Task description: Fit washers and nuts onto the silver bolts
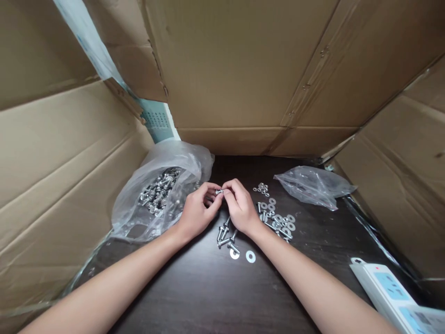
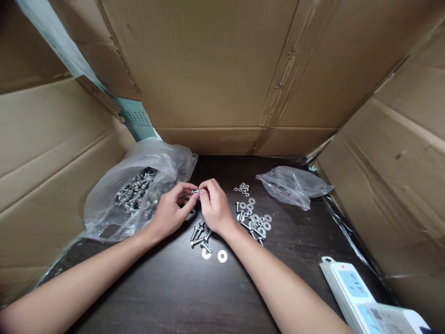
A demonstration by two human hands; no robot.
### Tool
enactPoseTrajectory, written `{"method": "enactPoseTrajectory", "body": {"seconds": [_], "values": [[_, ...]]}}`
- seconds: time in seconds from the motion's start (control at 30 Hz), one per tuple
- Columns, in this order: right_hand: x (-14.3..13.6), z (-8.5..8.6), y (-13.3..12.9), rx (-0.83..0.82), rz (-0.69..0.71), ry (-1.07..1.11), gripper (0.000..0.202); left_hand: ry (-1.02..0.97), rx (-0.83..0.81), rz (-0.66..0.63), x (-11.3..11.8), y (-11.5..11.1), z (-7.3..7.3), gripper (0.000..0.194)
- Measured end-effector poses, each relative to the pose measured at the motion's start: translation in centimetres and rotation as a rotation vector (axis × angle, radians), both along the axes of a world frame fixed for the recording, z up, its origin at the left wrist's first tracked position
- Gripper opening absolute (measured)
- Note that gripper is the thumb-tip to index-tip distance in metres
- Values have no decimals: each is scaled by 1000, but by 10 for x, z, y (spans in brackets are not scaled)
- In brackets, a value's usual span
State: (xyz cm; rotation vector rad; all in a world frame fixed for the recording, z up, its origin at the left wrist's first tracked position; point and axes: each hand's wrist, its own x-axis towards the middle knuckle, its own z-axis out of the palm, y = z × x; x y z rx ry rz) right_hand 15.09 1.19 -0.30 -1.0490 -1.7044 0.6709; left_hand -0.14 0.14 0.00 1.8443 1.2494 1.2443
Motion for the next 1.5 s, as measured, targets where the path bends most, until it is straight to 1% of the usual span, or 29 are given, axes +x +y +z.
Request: {"method": "enactPoseTrajectory", "body": {"seconds": [0.2, 0.37, 0.47, 0.63, 0.8, 1.03, 1.23, 1.43, 1.5], "values": [[0, -1, 1, -32, -16, 69, 12, 15, 21, -25, -2, 2, -3, 17], [0, -2, 3, -133, -42, 67, 25, 42, 24, -45, -4, 3, -5, 18], [0, -2, 3, -161, -33, 53, 31, 42, 39, -64, -4, 4, -6, 18], [0, -1, 2, -151, -40, 65, 30, 33, 28, -57, -3, 2, -5, 19], [0, 0, 2, -107, -34, 45, 29, 11, 4, -56, -1, 1, -2, 14], [0, 0, 0, -60, -52, 31, 28, 13, -9, -51, -1, 0, 0, 14], [-1, 1, -1, 3, -70, 25, 22, -14, -4, -26, -1, 1, 0, 15], [0, -2, 0, -4, -75, 52, 9, -21, 3, -9, -2, 2, -1, 16], [1, -3, 1, -26, -76, 63, 8, -22, 2, -7, -2, 2, -1, 17]]}}
